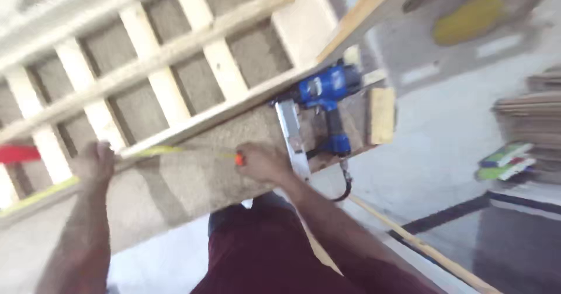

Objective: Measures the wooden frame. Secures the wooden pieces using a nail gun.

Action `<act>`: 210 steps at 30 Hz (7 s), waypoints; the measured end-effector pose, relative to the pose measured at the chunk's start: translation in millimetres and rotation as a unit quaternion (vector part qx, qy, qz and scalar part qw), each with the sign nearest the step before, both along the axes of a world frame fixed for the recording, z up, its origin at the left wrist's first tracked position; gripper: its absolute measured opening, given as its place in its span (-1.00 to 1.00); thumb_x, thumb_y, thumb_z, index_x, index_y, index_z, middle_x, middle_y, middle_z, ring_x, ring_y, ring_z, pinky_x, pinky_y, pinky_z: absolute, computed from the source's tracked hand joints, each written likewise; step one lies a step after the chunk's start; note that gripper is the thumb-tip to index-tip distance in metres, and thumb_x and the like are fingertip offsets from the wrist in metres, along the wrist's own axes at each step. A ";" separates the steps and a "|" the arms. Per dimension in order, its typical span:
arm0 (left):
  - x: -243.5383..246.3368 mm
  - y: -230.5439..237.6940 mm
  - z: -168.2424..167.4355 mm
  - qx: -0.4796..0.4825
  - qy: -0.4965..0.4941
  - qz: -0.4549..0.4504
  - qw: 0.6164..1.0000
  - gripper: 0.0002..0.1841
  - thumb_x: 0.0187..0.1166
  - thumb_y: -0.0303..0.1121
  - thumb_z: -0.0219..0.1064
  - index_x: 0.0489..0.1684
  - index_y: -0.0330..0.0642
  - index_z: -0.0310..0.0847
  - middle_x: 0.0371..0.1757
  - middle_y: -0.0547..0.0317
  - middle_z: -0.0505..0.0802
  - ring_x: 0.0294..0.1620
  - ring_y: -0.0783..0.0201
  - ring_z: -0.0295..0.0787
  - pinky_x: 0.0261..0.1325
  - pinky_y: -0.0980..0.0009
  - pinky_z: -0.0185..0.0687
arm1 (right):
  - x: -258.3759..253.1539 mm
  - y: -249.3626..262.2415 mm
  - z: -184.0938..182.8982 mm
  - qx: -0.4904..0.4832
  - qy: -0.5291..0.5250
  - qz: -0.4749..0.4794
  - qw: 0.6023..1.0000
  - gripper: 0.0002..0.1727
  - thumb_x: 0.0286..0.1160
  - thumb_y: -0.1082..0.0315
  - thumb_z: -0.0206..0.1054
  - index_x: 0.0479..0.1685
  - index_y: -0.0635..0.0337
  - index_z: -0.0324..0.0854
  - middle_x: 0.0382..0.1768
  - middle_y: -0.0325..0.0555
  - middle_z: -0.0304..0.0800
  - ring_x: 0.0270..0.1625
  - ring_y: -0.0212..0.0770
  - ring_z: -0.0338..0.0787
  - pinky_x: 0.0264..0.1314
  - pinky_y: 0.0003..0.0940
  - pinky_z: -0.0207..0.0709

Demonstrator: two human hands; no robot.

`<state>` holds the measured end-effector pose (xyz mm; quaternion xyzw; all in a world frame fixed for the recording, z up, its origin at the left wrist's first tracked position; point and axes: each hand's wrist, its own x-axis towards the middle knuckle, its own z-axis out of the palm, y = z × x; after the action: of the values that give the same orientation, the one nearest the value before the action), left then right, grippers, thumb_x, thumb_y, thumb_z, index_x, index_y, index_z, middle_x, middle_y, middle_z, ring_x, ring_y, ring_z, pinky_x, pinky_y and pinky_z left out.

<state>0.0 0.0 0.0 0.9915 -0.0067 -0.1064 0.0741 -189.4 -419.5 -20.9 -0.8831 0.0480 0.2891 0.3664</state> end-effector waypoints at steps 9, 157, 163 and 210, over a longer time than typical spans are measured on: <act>-164.0 23.3 19.2 -0.140 -0.064 -0.253 0.955 -0.66 0.69 -0.23 0.20 -0.03 -0.34 0.80 0.04 -0.22 0.88 0.13 -0.19 0.85 0.26 -0.15 0.72 | 14.8 120.8 -41.4 0.067 0.011 0.110 0.992 -0.38 0.24 0.03 0.57 0.31 0.13 0.62 0.20 0.11 0.70 0.16 0.14 0.76 0.10 0.24 0.66; 262.1 -500.6 -44.0 -0.375 0.837 -0.006 0.398 -0.80 0.59 -0.22 0.14 -0.09 -0.15 0.50 -0.67 0.29 0.53 -0.79 0.43 0.65 -0.79 0.35 0.74 | 165.9 -44.7 16.3 0.486 -0.115 -0.719 0.484 -0.44 0.62 -0.03 0.35 0.25 0.27 0.40 -0.12 -0.08 0.78 -0.05 -0.30 0.85 0.12 -0.24 0.78; 254.9 -518.6 -19.5 -0.376 0.804 -0.014 0.462 -0.79 0.66 -0.17 0.13 -0.21 -0.08 0.57 -0.55 0.26 0.64 -0.68 0.44 0.70 -0.69 0.37 0.79 | 153.2 -83.6 17.9 0.457 -0.053 -0.691 0.557 -0.33 0.74 -0.23 0.05 0.24 0.31 0.45 -0.10 0.03 0.84 -0.06 -0.16 0.89 0.07 -0.14 0.82; 204.7 -499.5 52.0 -0.362 0.656 -0.030 0.662 -0.79 0.64 -0.26 0.04 -0.34 -0.07 0.55 -0.62 0.26 0.61 -0.74 0.44 0.54 -0.71 0.48 0.60 | 121.6 -62.1 31.6 0.470 -0.007 -0.652 0.594 -0.41 0.88 -0.09 -0.16 0.35 0.26 0.45 -0.08 -0.01 0.82 -0.04 -0.16 0.87 0.04 -0.09 0.82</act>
<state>204.7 -499.5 52.0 0.5590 -0.0243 -0.7208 0.4091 -67.9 -481.6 10.7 -0.3229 0.4660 -0.0513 0.8221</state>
